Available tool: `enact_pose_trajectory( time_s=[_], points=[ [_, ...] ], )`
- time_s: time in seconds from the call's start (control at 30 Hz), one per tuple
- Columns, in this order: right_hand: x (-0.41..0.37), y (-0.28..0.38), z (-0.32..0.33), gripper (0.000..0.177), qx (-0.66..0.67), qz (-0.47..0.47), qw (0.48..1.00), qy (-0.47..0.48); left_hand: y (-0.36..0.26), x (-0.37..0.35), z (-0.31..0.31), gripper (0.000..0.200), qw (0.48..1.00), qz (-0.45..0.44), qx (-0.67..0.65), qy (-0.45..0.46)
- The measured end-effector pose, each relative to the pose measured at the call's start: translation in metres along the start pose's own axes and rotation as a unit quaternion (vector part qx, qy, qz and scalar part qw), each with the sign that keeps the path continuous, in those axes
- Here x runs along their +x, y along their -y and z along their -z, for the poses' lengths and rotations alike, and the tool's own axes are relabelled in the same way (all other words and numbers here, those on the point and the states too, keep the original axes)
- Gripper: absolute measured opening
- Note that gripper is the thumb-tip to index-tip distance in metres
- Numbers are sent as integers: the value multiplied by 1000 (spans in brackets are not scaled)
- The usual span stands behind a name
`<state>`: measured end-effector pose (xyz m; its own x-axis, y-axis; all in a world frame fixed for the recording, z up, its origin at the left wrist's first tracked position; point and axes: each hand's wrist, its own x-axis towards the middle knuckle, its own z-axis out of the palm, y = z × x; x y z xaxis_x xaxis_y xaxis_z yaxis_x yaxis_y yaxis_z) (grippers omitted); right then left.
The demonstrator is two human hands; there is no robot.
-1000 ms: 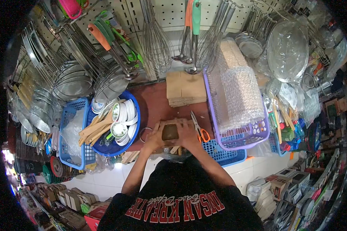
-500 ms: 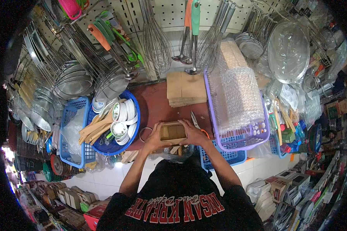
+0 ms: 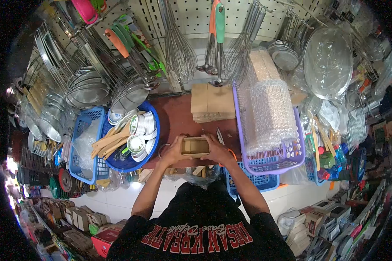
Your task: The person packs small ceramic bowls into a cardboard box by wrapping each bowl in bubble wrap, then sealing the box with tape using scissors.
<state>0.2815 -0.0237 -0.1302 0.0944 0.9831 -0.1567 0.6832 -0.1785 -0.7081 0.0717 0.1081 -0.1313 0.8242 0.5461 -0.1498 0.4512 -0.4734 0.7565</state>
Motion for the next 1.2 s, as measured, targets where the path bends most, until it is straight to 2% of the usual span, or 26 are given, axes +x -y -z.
enact_pose_trajectory(
  time_s=[0.03,0.13,0.23,0.33,0.37,0.47,0.5,0.6,0.63,0.67,0.73,0.77,0.87,0.9,0.97,1.03,1.13,1.2],
  points=[
    [1,0,-1,98,-12,-4,1000,-6,-1,0,2,98,1000,0,11,9],
    [-4,5,-1,97,-42,-23,999,-10,-11,-2,0,99,990,76,119,19],
    [-3,9,0,97,-71,-28,997,-6,-5,-3,-13,101,961,36,273,-20],
    [0,3,-9,93,-119,-25,992,-35,0,-1,-27,113,939,60,336,-35],
    [0,4,-9,92,-124,-57,991,-11,-4,0,-29,111,927,76,366,-29],
    [1,14,-7,92,-254,-72,965,2,-22,-2,-29,106,910,93,403,-44],
    [2,14,-8,93,-256,-73,964,6,-21,-2,-31,103,904,91,415,-51],
    [4,18,-8,96,-260,-73,963,15,0,-7,-49,98,903,30,402,-149],
    [1,24,-4,97,-263,-71,962,15,5,-11,-52,89,859,6,479,-179],
    [0,27,-2,97,-267,-70,961,15,9,-18,-55,85,897,-2,408,-171],
    [1,22,-6,101,-272,-53,961,2,-24,-43,-36,77,954,-24,256,-155],
    [0,17,-9,103,-275,-44,960,-4,-30,-55,-37,64,966,-40,177,-186],
    [2,4,-24,109,-308,-8,949,-57,-39,-89,-43,51,982,-6,32,-188],
    [2,12,-20,116,-311,-22,949,-42,-42,-100,-42,46,980,7,-40,-192],
    [0,12,-18,119,-348,7,936,-43,-47,-124,-35,38,962,34,-183,-199],
    [-3,33,-8,122,-332,22,942,-31,-52,-146,-22,33,940,79,-252,-216],
    [-8,95,17,102,-321,-15,946,46,-37,-170,-8,27,917,100,-277,-268],
    [-5,107,10,87,-302,26,953,-7,-32,-179,11,26,891,113,-312,-309]
  ],
)
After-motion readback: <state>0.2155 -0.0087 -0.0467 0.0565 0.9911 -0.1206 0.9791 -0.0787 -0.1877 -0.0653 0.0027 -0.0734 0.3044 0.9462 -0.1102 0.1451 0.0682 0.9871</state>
